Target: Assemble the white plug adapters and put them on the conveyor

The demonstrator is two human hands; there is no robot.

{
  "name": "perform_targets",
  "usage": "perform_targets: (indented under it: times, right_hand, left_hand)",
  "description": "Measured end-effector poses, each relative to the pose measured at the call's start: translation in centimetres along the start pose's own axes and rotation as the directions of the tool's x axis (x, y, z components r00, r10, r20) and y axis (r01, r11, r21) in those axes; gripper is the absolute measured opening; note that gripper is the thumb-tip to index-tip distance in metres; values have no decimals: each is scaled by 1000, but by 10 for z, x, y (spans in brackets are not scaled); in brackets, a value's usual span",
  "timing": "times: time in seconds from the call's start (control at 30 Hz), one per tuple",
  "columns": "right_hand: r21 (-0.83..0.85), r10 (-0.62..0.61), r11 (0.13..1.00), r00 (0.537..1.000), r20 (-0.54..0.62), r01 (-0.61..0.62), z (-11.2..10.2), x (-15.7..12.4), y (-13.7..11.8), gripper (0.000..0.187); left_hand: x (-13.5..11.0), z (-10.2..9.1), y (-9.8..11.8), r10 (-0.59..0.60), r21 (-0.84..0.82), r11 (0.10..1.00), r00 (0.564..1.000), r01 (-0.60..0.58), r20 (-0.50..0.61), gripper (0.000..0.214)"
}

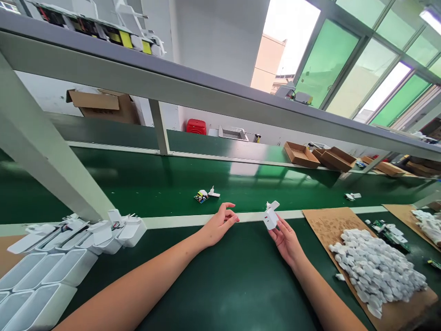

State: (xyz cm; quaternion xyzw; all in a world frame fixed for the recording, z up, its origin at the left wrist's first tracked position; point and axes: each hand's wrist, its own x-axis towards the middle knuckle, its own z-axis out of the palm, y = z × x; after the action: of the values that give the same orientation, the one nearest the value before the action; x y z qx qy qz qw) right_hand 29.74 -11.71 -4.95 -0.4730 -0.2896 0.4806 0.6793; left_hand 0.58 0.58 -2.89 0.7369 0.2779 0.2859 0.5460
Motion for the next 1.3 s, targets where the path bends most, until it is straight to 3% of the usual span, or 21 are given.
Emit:
perform_targets:
  times: [0.2,0.43,0.6,0.77,0.93,1.0,1.07,1.17,1.3]
  right_hand:
    - [157,68,986,997,-39,-62,-6,8,-3,47]
    - [140,93,986,996,-17,-90,-1,2,-6,46]
    - [15,55,998,998,-12,-55,4,-2,-7,52]
    - [-194,-76,979,997,-27,69,12,-9,-3,53]
    - [-418,-146,892,985,93,171,27,-17,-1,42]
    - [-509,-170,828,971,168,233,30,-21,-1,39]
    - [-655,-249,657,927,279,374,28,-20,1,38]
    - [-700,-349,429,819,455,571,20,-1,5,34]
    - [-676,-355,124,669,653,726,28,52,14,36]
  left_hand:
    - [-1,-1,3,-23,67,998,999,22,25,49]
    - [-2,-1,6,-33,117,993,999,29,34,45]
    - [-3,-1,10,-48,151,988,998,41,38,40]
    - [-4,-2,11,-66,179,982,997,58,39,38]
    - [1,-2,9,12,211,977,998,-24,58,34]
    - [2,1,6,57,203,977,997,-67,54,32]
    - [3,5,3,68,201,977,997,-71,24,30]
    - [6,9,-2,91,209,974,996,-85,-23,26]
    - [4,7,-2,141,268,957,986,-113,-89,25]
